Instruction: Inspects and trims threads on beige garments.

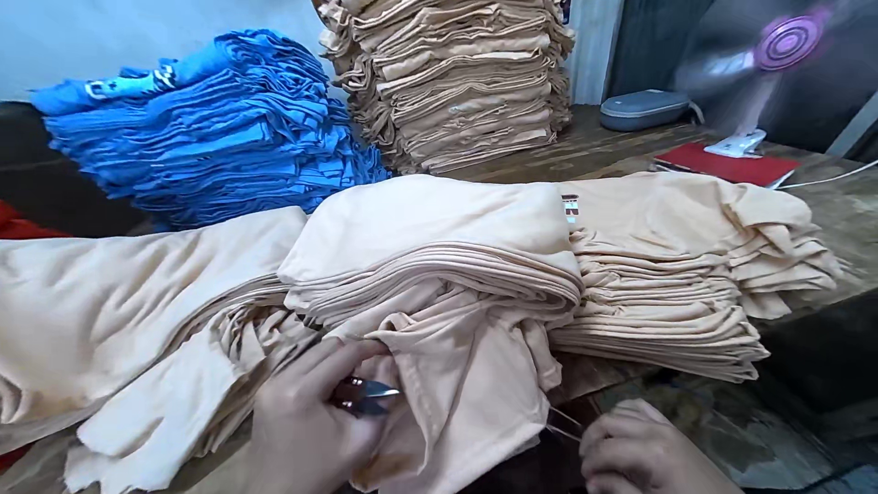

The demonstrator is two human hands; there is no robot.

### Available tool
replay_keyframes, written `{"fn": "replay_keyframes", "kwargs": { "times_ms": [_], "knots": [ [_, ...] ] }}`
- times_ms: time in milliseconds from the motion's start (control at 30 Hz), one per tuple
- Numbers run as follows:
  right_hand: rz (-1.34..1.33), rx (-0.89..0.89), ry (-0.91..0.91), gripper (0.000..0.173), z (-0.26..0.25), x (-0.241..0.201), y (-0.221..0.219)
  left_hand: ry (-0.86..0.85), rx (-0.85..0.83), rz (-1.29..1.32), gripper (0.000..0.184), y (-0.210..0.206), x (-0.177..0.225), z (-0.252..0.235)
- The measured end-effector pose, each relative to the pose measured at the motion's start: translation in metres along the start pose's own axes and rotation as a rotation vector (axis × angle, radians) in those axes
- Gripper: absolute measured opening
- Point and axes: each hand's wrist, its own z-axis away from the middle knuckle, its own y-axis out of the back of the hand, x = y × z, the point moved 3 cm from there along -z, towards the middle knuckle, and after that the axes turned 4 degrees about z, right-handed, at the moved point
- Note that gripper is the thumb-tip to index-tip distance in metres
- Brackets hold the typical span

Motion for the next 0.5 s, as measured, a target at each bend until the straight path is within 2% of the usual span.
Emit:
{"fn": "replay_keyframes", "kwargs": {
  "times_ms": [33, 67, 100, 167, 233, 267, 400, 433, 500],
  "knots": [
    [0.052, -0.037, -0.051, 0.014, 0.002, 0.001, 0.003, 0.081, -0.040, -0.014, 0.037, -0.002, 0.010, 0.002],
    [0.093, 0.016, -0.086, 0.019, 0.003, 0.000, 0.003, 0.136, -0.044, -0.044, 0.041, -0.004, 0.020, 0.005],
    [0.104, 0.145, -0.105, 0.023, 0.001, -0.004, 0.002, 0.156, -0.011, -0.089, 0.041, -0.008, 0.031, 0.008],
    [0.020, 0.419, -0.086, 0.023, -0.006, -0.013, -0.004, 0.119, 0.092, -0.166, 0.028, -0.018, 0.051, 0.014],
    [-0.003, 0.526, -0.044, 0.020, -0.014, -0.019, -0.013, 0.014, 0.104, -0.147, 0.015, -0.028, 0.065, 0.021],
    [0.027, 0.555, -0.025, 0.022, -0.017, -0.020, -0.019, -0.009, 0.063, -0.087, 0.015, -0.033, 0.071, 0.023],
    [0.138, 0.684, 0.043, 0.040, -0.024, -0.019, -0.038, -0.004, -0.128, 0.183, 0.039, -0.042, 0.092, 0.035],
    [0.143, 0.737, 0.047, 0.036, -0.024, -0.018, -0.043, -0.031, -0.135, 0.205, 0.037, -0.044, 0.095, 0.040],
    [0.102, 0.846, 0.060, 0.016, -0.020, -0.016, -0.049, -0.114, -0.094, 0.184, 0.024, -0.048, 0.097, 0.050]
  ]
}}
